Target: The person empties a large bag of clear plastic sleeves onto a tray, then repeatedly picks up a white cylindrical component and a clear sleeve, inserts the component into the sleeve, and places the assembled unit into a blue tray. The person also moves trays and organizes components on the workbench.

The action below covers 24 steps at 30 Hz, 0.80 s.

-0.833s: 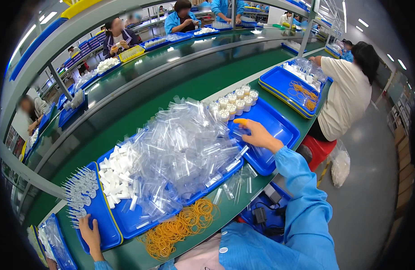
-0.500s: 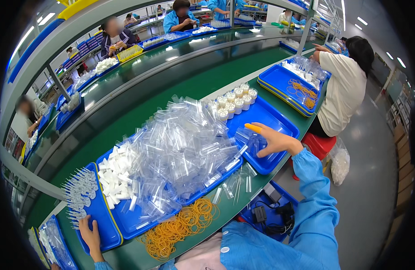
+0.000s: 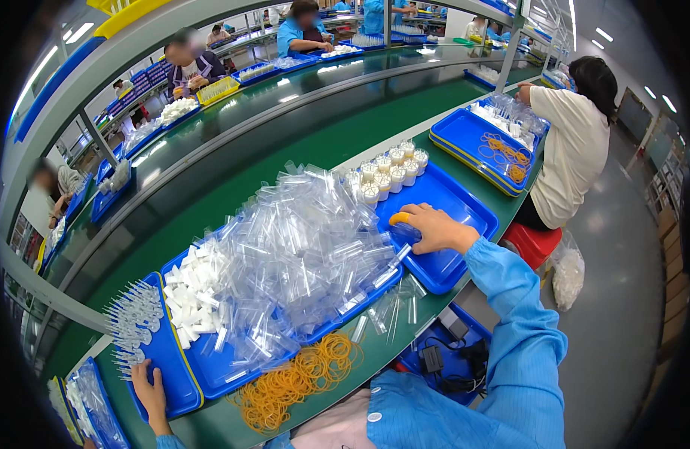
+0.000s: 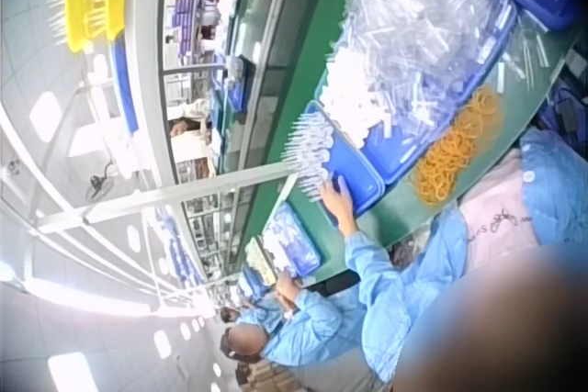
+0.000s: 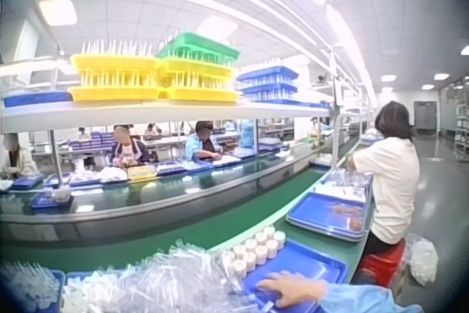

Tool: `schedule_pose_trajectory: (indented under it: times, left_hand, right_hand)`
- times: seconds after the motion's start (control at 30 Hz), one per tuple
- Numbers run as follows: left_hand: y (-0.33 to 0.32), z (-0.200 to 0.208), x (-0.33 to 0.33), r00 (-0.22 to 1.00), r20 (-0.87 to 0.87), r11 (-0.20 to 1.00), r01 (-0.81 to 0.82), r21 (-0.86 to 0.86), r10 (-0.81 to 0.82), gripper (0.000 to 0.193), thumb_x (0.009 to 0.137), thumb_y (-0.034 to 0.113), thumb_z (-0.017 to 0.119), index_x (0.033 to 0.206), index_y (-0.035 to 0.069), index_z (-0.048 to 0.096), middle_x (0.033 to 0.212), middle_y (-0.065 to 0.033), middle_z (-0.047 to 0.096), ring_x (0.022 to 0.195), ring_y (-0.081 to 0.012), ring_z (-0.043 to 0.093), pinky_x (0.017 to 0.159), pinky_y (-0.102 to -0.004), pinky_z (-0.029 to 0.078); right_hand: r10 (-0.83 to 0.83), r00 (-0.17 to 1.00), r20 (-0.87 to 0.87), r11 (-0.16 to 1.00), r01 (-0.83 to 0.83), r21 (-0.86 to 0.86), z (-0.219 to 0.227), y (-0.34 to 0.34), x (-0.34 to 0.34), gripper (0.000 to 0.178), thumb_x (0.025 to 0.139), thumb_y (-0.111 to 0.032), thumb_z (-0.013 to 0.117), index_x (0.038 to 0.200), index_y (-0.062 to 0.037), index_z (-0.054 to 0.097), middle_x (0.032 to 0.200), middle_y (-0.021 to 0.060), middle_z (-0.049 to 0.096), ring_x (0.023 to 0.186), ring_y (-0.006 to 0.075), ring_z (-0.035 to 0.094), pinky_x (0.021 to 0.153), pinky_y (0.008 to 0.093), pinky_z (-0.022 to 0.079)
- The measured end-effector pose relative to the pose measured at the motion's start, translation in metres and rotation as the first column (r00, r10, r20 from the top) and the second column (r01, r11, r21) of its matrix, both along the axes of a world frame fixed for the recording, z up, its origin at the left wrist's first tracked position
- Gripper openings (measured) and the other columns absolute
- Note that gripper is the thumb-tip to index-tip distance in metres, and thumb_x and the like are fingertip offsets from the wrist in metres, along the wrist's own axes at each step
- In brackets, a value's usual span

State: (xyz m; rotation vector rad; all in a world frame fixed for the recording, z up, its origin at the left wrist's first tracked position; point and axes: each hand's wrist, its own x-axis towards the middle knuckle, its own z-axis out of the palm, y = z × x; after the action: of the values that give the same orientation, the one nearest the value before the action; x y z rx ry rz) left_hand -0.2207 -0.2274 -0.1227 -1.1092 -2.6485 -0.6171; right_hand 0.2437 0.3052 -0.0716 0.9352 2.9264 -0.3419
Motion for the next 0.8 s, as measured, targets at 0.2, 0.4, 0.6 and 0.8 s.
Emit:
schedule_pose_trajectory:
  times: [0.2,0.4,0.6,0.8]
  left_hand:
    - [-0.004,-0.007,-0.014,0.994,-0.098,0.999,0.040,-0.017,-0.041,0.026,0.084,0.010,0.060,0.108,0.001,0.060,0.105,-0.0142,0.058,0.100,-0.0302,0.054,0.089,-0.0367,0.042]
    - [0.003,0.001,0.000,1.000,0.010,0.998,0.013,-0.053,-0.013,0.027,0.088,0.014,0.058,0.111,0.001,0.060,0.106,-0.0151,0.059,0.102,-0.0314,0.055,0.092,-0.0370,0.042]
    - [0.006,-0.004,-0.007,1.000,0.017,0.999,0.025,-0.044,-0.024,0.027,0.087,0.013,0.059,0.113,0.003,0.060,0.106,-0.0139,0.058,0.101,-0.0302,0.056,0.090,-0.0360,0.042]
    - [-0.001,0.005,0.004,0.984,0.133,0.990,-0.127,0.059,0.119,0.023,0.085,0.006,0.061,0.108,0.002,0.063,0.098,-0.0073,0.061,0.094,-0.0178,0.058,0.081,-0.0270,0.044]
  right_hand:
    - [-0.077,0.970,-0.229,0.949,0.142,0.282,-0.024,-0.016,0.007,0.046,0.079,-0.018,0.056,0.125,-0.0224,0.055,0.105,0.0109,0.055,0.091,0.0339,0.057,0.073,0.0470,0.051]
    - [-0.190,0.955,-0.227,0.963,0.226,0.148,-0.031,-0.002,0.007,0.038,0.079,-0.025,0.066,0.116,-0.0240,0.058,0.097,0.0100,0.057,0.092,0.0321,0.060,0.075,0.0435,0.050]
    - [-0.329,0.768,-0.549,0.944,0.284,-0.168,-0.046,0.018,0.024,0.047,0.076,-0.006,0.059,0.120,-0.0209,0.059,0.095,0.0061,0.062,0.089,0.0203,0.063,0.079,0.0314,0.050]
    - [-0.433,0.390,-0.813,0.900,0.244,-0.362,0.012,-0.061,0.009,0.043,0.077,0.000,0.061,0.120,-0.0090,0.060,0.101,0.0039,0.062,0.082,0.0090,0.059,0.073,0.0232,0.049]
